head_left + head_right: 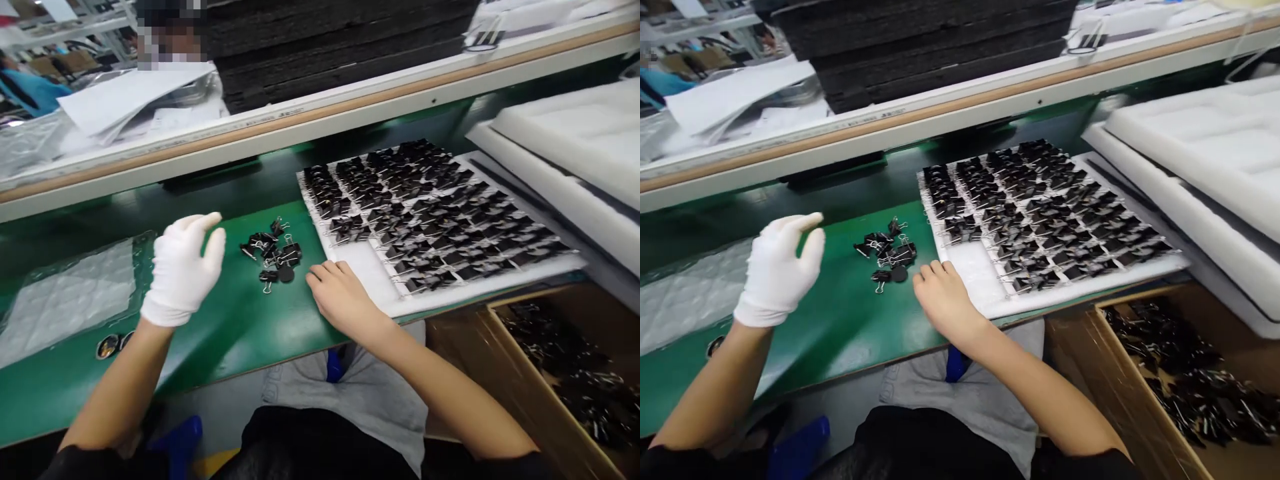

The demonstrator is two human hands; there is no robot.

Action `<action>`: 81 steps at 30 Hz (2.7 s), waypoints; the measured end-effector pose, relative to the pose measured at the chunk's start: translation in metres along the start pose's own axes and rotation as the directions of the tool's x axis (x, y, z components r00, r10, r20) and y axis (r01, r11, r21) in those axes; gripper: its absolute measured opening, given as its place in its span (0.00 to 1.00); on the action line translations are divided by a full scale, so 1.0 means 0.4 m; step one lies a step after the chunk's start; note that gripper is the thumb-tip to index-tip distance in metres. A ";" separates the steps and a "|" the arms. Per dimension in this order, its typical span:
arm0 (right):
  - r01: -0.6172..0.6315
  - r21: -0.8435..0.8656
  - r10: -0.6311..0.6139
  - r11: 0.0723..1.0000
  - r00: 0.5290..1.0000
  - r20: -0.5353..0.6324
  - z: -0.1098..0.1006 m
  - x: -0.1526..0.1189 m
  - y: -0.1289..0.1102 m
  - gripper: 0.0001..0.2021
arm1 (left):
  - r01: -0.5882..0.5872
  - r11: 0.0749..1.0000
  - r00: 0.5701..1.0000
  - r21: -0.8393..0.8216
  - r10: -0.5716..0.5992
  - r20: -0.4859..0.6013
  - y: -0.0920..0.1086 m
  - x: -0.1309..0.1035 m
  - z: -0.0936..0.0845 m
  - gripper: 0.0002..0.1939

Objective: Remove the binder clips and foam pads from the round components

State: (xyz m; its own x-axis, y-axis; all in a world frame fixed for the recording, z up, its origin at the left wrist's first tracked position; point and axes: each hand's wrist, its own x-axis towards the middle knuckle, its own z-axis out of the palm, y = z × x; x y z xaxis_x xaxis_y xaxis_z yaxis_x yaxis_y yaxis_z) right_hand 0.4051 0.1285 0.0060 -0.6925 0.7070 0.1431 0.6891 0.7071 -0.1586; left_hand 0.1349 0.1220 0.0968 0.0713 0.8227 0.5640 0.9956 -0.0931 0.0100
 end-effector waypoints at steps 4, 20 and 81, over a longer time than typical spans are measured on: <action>0.110 -0.032 -0.108 0.993 0.993 0.043 0.045 0.067 -0.053 0.19 | 0.155 0.987 0.982 0.053 -0.148 -0.115 -0.183 -0.179 -0.078 0.19; 0.210 -0.231 -0.255 0.950 0.949 -0.185 0.115 -0.077 -0.058 0.16 | 0.469 0.804 0.793 0.365 -0.565 0.228 -0.377 -0.579 -0.096 0.45; -0.232 0.730 0.350 0.643 0.937 -0.010 0.134 0.089 -0.217 0.02 | -0.225 0.930 0.685 -0.290 0.363 0.632 -0.090 -0.228 0.156 0.26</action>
State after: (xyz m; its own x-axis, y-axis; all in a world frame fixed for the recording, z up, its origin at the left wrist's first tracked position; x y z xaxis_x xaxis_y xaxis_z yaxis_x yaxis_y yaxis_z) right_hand 0.3092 0.0919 -0.0275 -0.4056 0.9097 0.0888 0.4476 0.2824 -0.8485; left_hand 0.0962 0.0852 -0.0065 0.4488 0.8838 -0.1322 0.8922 -0.4348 0.1219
